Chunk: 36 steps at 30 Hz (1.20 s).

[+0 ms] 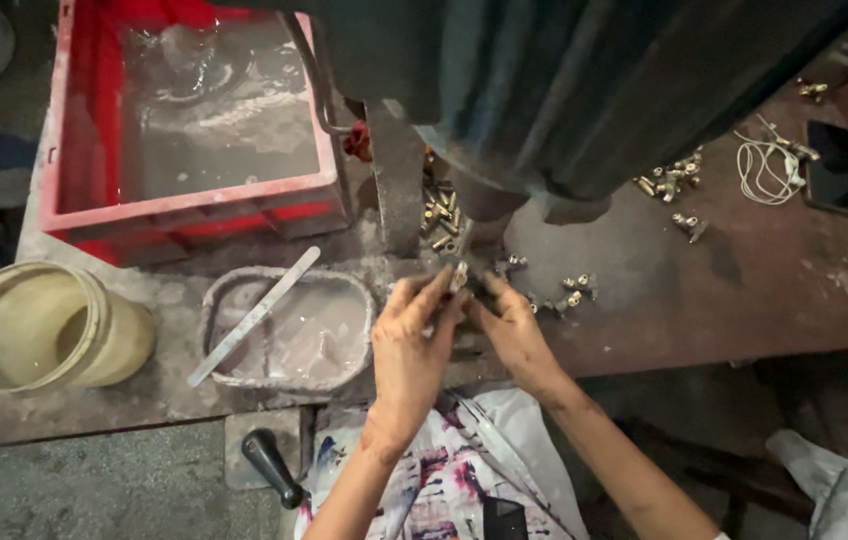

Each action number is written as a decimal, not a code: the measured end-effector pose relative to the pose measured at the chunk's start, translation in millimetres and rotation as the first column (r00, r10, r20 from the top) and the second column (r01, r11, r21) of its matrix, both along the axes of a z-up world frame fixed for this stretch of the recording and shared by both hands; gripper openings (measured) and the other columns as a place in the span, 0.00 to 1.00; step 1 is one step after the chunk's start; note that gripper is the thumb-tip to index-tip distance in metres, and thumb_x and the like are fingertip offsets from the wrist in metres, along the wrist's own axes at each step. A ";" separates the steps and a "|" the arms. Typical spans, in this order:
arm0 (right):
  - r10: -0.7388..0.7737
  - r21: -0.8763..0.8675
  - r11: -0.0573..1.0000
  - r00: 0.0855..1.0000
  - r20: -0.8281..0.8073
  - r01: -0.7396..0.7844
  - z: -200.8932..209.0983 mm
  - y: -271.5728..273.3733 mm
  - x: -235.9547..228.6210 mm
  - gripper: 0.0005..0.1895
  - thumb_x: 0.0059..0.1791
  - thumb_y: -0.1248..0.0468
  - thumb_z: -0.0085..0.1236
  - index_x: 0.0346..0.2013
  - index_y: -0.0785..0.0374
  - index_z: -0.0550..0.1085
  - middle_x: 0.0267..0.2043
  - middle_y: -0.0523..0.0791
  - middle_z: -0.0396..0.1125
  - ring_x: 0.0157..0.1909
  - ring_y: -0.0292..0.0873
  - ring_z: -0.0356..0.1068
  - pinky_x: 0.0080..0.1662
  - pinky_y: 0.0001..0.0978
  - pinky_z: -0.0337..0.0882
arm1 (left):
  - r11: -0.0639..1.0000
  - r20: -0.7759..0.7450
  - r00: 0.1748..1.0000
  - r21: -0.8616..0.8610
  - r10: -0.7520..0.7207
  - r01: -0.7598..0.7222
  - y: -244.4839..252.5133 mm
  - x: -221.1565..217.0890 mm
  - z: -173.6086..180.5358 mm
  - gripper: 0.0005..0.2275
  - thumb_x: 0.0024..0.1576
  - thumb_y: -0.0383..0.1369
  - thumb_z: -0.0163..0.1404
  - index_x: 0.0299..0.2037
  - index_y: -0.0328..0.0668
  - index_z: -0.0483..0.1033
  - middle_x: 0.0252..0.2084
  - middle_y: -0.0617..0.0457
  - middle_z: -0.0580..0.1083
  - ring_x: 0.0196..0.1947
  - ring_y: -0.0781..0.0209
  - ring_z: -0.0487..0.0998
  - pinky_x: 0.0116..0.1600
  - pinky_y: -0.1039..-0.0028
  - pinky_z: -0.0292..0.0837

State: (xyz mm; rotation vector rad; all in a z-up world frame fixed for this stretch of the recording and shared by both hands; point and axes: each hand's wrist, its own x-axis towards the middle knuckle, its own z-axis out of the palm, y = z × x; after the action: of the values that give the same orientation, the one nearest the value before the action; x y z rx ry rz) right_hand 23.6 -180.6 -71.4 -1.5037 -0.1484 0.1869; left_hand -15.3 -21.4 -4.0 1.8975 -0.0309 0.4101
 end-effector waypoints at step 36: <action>0.498 0.120 0.865 0.862 -0.096 -0.487 52.8 -29.0 77.3 0.15 0.53 0.66 0.61 0.53 0.69 0.76 0.45 0.44 0.76 0.43 0.35 0.73 0.47 0.29 0.76 | 0.979 0.215 0.955 0.061 -0.204 0.195 -18.8 -34.8 -3.7 0.13 0.58 0.25 0.55 0.53 0.38 0.80 0.46 0.48 0.79 0.45 0.55 0.81 0.50 0.67 0.80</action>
State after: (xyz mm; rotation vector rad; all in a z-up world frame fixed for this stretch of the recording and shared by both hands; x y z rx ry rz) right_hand 100.9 -209.6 -18.6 -1.3333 -0.4387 0.6785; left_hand -50.0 -40.2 -7.6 1.8582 -0.3782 0.4825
